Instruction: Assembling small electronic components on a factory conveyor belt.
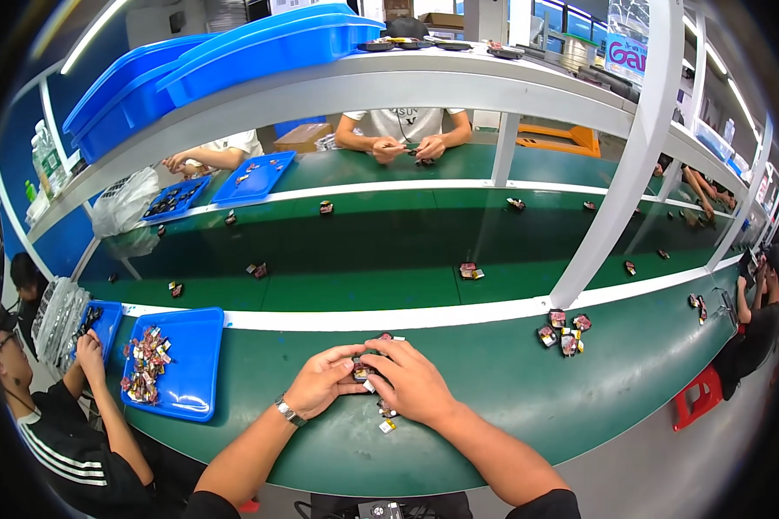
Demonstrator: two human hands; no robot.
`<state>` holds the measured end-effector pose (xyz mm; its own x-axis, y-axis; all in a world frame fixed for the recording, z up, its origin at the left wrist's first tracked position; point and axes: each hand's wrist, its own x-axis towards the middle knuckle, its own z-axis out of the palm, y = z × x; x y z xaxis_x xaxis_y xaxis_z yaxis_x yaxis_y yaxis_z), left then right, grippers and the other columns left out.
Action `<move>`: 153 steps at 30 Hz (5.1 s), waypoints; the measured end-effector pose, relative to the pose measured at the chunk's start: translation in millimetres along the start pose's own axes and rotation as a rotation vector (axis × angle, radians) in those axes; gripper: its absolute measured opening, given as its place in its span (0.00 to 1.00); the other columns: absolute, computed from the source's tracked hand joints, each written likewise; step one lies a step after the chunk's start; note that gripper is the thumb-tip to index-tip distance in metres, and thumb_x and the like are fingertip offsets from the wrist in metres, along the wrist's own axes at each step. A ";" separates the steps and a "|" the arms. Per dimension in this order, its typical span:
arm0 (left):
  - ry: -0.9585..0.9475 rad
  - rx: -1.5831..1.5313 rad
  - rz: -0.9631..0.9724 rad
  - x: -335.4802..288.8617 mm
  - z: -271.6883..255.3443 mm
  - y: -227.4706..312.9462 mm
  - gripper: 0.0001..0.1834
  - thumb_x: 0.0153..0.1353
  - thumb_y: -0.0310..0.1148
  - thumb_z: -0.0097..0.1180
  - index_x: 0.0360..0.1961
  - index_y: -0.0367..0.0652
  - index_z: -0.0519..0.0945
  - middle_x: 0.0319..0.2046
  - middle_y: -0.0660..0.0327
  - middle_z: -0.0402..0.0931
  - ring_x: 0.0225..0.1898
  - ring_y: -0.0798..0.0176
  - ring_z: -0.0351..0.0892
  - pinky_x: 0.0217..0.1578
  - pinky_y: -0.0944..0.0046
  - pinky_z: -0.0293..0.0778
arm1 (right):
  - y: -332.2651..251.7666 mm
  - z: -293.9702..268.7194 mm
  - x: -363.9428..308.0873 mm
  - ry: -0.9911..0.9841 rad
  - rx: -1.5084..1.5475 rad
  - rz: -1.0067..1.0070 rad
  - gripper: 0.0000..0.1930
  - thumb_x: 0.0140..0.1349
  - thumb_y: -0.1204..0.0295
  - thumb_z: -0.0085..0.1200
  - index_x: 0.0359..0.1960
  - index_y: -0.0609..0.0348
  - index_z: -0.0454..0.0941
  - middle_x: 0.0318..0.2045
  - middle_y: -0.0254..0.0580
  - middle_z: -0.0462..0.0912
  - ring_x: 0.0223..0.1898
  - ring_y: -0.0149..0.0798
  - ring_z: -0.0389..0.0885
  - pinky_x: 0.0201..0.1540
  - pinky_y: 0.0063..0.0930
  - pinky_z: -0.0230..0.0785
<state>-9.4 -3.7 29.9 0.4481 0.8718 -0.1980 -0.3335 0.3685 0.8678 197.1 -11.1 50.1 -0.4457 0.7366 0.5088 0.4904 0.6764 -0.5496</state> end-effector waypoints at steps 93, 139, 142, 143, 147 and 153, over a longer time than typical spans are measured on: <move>-0.054 -0.100 0.150 6.7 0.6 -19.7 0.17 0.70 0.29 0.50 0.59 0.39 0.68 0.51 0.56 0.77 0.53 0.61 0.78 0.55 0.53 0.76 | -1.7 20.7 2.0 0.354 0.023 -0.024 0.10 0.48 0.80 0.64 0.34 0.58 0.81 0.40 0.40 0.79 0.43 0.45 0.78 0.42 0.32 0.74; 0.338 0.194 0.400 18.0 -13.5 -14.9 0.09 0.67 0.22 0.50 0.46 0.31 0.75 0.43 0.51 0.80 0.39 0.63 0.82 0.38 0.67 0.80 | 97.0 28.1 118.8 0.209 -0.368 0.343 0.26 0.50 0.62 0.69 0.49 0.62 0.78 0.46 0.47 0.81 0.51 0.51 0.76 0.52 0.40 0.71; 0.377 0.247 0.427 21.5 -21.3 -15.6 0.08 0.65 0.21 0.50 0.45 0.31 0.75 0.40 0.52 0.80 0.37 0.64 0.81 0.36 0.67 0.79 | 94.1 70.3 152.5 0.111 -0.266 0.396 0.33 0.50 0.59 0.70 0.53 0.68 0.72 0.45 0.54 0.80 0.50 0.53 0.77 0.55 0.41 0.71; 0.384 0.247 0.431 21.5 -24.7 -14.9 0.08 0.65 0.21 0.50 0.45 0.31 0.75 0.40 0.52 0.80 0.37 0.64 0.81 0.36 0.67 0.79 | 89.1 83.5 162.8 0.121 -0.271 0.405 0.34 0.48 0.58 0.72 0.50 0.70 0.72 0.44 0.57 0.81 0.49 0.53 0.79 0.52 0.40 0.73; 0.419 0.193 0.431 21.0 -27.8 -13.0 0.07 0.64 0.21 0.51 0.43 0.32 0.75 0.37 0.54 0.80 0.32 0.67 0.79 0.31 0.69 0.76 | 79.1 114.9 186.5 0.156 -0.333 0.511 0.33 0.44 0.58 0.73 0.47 0.67 0.74 0.38 0.56 0.83 0.45 0.55 0.81 0.49 0.41 0.76; 0.415 0.171 0.405 23.9 -25.8 -10.2 0.07 0.65 0.22 0.51 0.43 0.33 0.74 0.36 0.54 0.80 0.29 0.68 0.78 0.28 0.70 0.74 | 97.0 95.3 176.1 0.182 -0.109 0.542 0.30 0.44 0.66 0.71 0.50 0.67 0.75 0.37 0.51 0.86 0.43 0.47 0.85 0.49 0.36 0.76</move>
<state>-16.7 21.8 4.6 -0.0589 0.9977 0.0322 -0.2562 -0.0463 0.9655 94.8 184.7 23.2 0.0220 0.9583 0.2851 0.6914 0.1914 -0.6966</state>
